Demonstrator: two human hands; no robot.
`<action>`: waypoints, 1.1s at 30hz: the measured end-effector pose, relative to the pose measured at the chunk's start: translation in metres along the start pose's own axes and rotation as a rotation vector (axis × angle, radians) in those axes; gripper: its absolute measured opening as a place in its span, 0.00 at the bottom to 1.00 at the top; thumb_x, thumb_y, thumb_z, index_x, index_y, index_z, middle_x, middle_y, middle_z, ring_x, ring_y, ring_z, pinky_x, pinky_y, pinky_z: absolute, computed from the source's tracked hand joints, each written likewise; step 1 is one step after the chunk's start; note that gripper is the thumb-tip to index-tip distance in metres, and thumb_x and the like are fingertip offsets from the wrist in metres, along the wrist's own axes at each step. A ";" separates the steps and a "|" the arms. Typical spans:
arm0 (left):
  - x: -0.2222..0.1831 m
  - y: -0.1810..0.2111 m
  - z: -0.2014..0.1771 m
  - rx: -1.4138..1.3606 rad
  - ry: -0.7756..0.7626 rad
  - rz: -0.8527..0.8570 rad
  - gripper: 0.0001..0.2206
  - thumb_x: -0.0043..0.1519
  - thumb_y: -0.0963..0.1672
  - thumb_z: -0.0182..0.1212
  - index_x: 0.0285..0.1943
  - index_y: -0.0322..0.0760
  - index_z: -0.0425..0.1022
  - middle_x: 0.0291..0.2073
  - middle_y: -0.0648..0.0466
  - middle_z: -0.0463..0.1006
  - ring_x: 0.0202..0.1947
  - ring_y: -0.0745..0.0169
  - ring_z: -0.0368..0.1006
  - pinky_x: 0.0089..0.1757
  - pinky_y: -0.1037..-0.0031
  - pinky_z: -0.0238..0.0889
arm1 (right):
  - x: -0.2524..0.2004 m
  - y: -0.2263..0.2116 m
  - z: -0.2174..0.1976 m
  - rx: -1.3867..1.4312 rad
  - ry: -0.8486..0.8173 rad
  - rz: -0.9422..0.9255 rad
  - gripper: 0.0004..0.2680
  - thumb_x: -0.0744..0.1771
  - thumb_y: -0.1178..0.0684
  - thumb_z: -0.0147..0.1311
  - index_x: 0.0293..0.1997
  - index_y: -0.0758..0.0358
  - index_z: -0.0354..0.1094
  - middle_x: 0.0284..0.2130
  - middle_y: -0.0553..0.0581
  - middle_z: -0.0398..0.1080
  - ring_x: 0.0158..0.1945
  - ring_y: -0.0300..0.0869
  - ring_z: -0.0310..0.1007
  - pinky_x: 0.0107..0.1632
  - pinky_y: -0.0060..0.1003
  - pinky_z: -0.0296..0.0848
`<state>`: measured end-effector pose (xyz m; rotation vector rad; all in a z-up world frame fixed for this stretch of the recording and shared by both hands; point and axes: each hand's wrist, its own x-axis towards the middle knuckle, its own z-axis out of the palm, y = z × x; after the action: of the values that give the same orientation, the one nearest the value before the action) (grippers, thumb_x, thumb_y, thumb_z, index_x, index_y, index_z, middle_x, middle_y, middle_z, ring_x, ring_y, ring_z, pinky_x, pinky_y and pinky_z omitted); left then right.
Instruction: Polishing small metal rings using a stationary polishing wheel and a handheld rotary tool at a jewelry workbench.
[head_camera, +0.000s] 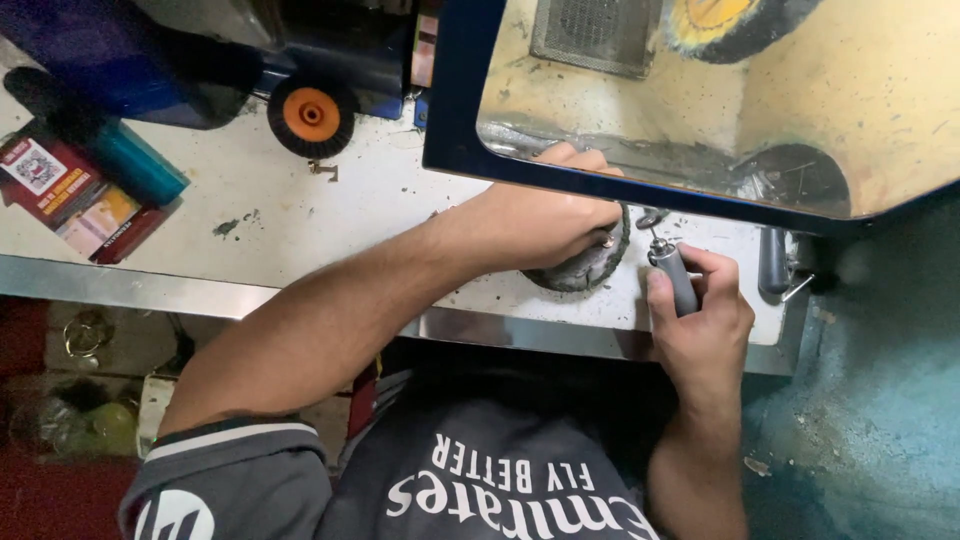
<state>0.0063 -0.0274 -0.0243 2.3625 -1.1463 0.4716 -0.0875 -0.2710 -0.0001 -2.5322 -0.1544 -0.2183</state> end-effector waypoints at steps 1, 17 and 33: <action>-0.001 -0.002 -0.007 -0.013 0.000 0.011 0.10 0.56 0.46 0.71 0.40 0.44 0.74 0.35 0.59 0.69 0.41 0.59 0.67 0.43 0.68 0.60 | 0.001 -0.004 0.000 -0.009 0.006 0.013 0.14 0.69 0.50 0.61 0.57 0.66 0.68 0.43 0.69 0.76 0.37 0.62 0.78 0.36 0.52 0.74; 0.013 -0.005 -0.023 -0.208 -0.163 -0.077 0.09 0.60 0.45 0.68 0.44 0.41 0.73 0.41 0.53 0.73 0.43 0.49 0.67 0.45 0.61 0.57 | 0.013 -0.007 -0.012 -0.062 -0.020 0.137 0.14 0.68 0.52 0.60 0.56 0.62 0.61 0.50 0.56 0.72 0.42 0.52 0.74 0.49 0.47 0.71; 0.014 -0.007 0.003 -0.167 0.002 -0.059 0.04 0.62 0.41 0.64 0.34 0.42 0.76 0.36 0.59 0.75 0.38 0.53 0.68 0.38 0.63 0.57 | 0.012 -0.009 -0.009 -0.039 -0.116 -0.149 0.15 0.65 0.54 0.68 0.53 0.59 0.65 0.45 0.57 0.74 0.46 0.50 0.79 0.46 0.44 0.77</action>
<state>0.0207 -0.0340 -0.0214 2.2438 -1.0692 0.3439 -0.0780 -0.2681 0.0144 -2.5746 -0.3886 -0.1335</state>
